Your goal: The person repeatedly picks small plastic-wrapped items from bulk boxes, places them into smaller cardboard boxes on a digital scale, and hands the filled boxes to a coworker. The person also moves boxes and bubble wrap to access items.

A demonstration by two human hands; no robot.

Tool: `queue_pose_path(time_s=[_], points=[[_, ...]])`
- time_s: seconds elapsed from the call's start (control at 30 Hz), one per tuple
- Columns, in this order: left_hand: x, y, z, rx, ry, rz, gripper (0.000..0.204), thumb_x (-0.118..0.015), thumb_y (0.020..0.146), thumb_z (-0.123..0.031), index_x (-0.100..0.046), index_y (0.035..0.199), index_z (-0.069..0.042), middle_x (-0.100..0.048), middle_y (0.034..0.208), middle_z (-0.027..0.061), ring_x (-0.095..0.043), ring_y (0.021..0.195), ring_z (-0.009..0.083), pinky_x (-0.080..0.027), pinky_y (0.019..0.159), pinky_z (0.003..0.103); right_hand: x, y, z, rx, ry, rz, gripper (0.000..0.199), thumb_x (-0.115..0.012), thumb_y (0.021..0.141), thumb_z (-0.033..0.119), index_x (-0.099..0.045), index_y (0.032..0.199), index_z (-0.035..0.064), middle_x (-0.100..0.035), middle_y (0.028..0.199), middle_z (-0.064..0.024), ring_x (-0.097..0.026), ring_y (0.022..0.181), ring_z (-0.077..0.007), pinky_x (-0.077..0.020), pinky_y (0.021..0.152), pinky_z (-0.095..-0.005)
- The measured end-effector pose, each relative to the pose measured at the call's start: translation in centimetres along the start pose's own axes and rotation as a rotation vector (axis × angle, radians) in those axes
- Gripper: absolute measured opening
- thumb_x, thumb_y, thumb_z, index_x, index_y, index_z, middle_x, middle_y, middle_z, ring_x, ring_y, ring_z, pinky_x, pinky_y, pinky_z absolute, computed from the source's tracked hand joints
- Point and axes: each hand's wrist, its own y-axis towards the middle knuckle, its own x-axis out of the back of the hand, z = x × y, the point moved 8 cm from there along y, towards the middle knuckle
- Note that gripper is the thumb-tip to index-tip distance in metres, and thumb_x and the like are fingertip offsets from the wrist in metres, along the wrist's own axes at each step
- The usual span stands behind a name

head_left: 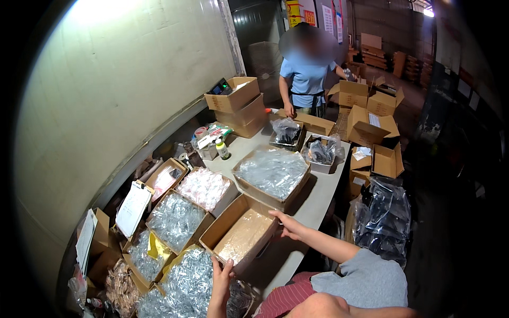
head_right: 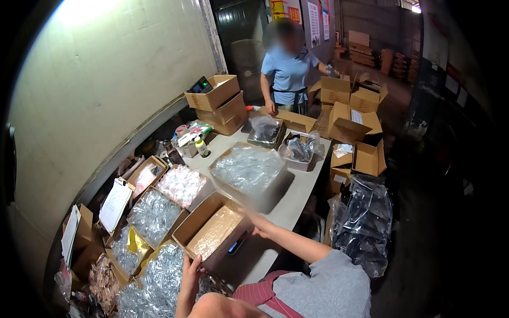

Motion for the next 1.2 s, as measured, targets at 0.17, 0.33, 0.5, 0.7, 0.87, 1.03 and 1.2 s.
queue_pose_path(time_s=[0.17,0.33,0.5,0.7,0.87,1.03,1.2], points=[[-0.2,1.1,0.5,0.028,0.043,-0.054,0.057,-0.061,0.082,-0.01,-0.041,0.135,-0.006,-0.057,0.103,0.0052,-0.051,0.08,0.0119,-0.04,0.061,0.026,0.3,0.9,-1.0,0.007,-0.072,-0.011,0.066,-0.06,0.089,0.051,-0.043,0.136,0.0078,-0.051,0.126,-0.0127,-0.057,0.111,-0.0231,-0.0597,0.072,-0.0457],[1.2,4.5,3.8,0.002,0.089,-0.121,0.046,-0.055,0.078,-0.005,-0.051,0.124,-0.006,-0.059,0.096,0.0049,-0.053,0.076,0.0133,-0.042,0.061,0.026,0.5,2.1,0.0,0.127,-0.16,0.001,0.062,-0.058,0.09,0.05,-0.044,0.134,0.0086,-0.052,0.126,-0.0111,-0.053,0.114,-0.0208,-0.0515,0.085,-0.0426],[0.7,7.9,4.2,-0.135,0.069,-0.185,0.05,-0.05,0.077,0.002,-0.048,0.127,0.002,-0.062,0.106,0.0101,-0.06,0.083,0.0191,-0.049,0.069,0.029,0.8,4.4,0.8,0.236,-0.223,0.058,0.07,-0.056,0.091,0.053,-0.039,0.139,0.0051,-0.049,0.134,-0.0129,-0.042,0.127,-0.0217,-0.0289,0.108,-0.0337],[3.7,10.4,7.9,-0.033,0.3,-0.167,0.048,-0.055,0.078,0.005,-0.048,0.125,0.003,-0.061,0.11,0.0121,-0.062,0.093,0.022,-0.052,0.077,0.032,-1.7,2.8,1.5,0.164,-0.247,0.085,0.1,-0.058,0.087,0.06,-0.019,0.149,-0.0098,-0.029,0.153,-0.0212,-0.025,0.143,-0.0261,-0.0175,0.117,-0.0334],[3.7,11.9,9.4,0.016,0.299,-0.047,0.049,-0.053,0.079,0.008,-0.045,0.126,0.002,-0.059,0.114,0.0129,-0.062,0.095,0.0245,-0.054,0.079,0.034,2.1,6.4,-2.5,0.251,-0.199,0.02,0.112,-0.059,0.085,0.064,-0.01,0.15,-0.013,-0.02,0.157,-0.0244,-0.018,0.147,-0.0275,-0.0133,0.119,-0.0339],[1.8,11.9,7.2,0.012,0.359,-0.018,0.058,-0.053,0.082,0.004,-0.031,0.135,0.0,-0.056,0.115,0.017,-0.061,0.098,0.0257,-0.054,0.076,0.037,6.0,11.3,-6.6,0.467,-0.204,0.028,0.075,-0.056,0.091,0.058,-0.039,0.14,0.0033,-0.048,0.133,-0.0078,-0.04,0.125,-0.0174,-0.0269,0.108,-0.0305],[2.3,13.0,8.8,-0.111,0.586,-0.051,0.08,-0.057,0.088,-0.018,-0.007,0.144,0.008,-0.06,0.109,0.0322,-0.065,0.092,0.0385,-0.052,0.077,0.04,7.8,11.3,-8.0,0.469,-0.258,0.019,0.067,-0.054,0.094,0.06,-0.049,0.131,0.0043,-0.054,0.117,-0.0026,-0.046,0.111,-0.0128,-0.0336,0.099,-0.0277]])
